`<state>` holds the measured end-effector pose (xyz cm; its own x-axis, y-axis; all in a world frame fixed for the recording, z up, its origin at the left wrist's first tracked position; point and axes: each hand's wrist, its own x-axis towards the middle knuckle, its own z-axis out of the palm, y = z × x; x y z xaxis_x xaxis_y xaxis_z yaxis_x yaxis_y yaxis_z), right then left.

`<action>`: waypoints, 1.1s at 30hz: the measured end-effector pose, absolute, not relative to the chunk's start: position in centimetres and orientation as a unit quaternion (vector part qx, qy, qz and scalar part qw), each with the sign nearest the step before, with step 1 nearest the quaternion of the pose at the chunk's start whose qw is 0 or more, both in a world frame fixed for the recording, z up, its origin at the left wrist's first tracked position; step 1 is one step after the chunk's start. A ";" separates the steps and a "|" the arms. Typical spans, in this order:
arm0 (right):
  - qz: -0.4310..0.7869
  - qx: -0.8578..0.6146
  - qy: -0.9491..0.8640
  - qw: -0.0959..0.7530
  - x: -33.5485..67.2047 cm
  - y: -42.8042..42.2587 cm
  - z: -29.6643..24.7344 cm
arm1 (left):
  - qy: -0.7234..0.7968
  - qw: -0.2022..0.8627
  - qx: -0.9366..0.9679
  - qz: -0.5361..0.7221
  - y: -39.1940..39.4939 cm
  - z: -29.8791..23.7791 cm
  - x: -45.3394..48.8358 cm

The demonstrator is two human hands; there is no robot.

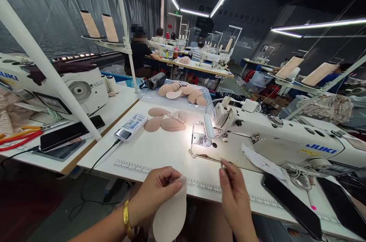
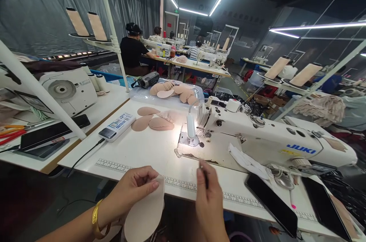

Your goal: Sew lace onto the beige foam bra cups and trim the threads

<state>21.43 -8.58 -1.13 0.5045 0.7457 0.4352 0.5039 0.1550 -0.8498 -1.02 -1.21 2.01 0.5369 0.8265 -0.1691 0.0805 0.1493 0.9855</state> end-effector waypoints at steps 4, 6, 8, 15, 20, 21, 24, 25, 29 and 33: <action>0.133 -0.630 -0.575 0.506 17.5 -10.2 -1.6 | 0.368 0.659 0.575 0.314 -0.8 1.9 -0.8; 0.130 -0.633 -0.578 0.498 15.7 -10.5 -1.9 | 0.361 0.661 0.576 0.318 -0.9 2.1 -0.6; 0.126 -0.630 -0.590 0.490 15.0 -10.5 -1.9 | 0.356 0.657 0.583 0.320 -1.0 2.2 -0.5; 0.097 -0.618 -0.613 0.483 15.4 -9.9 -1.3 | 0.363 0.618 0.616 0.325 -1.2 2.3 -0.7; 0.071 -0.602 -0.636 0.478 15.2 -9.9 -0.6 | 0.359 0.591 0.636 0.342 -1.4 2.3 -0.7; 0.069 -0.598 -0.640 0.477 15.2 -9.8 -0.5 | 0.360 0.581 0.641 0.349 -1.4 2.3 -0.7; 0.068 -0.589 -0.649 0.476 15.2 -9.8 -0.4 | 0.360 0.545 0.663 0.366 -1.5 2.2 -0.7; 0.071 -0.586 -0.651 0.477 15.3 -9.7 -0.3 | 0.359 0.534 0.670 0.370 -1.5 2.2 -0.7; 0.101 -0.579 -0.650 0.483 15.3 -9.7 -0.2 | 0.357 0.497 0.696 0.375 -1.6 2.2 -0.7; 0.115 -0.579 -0.656 0.470 15.2 -9.8 -0.5 | 0.355 0.474 0.715 0.371 -1.6 2.3 -0.7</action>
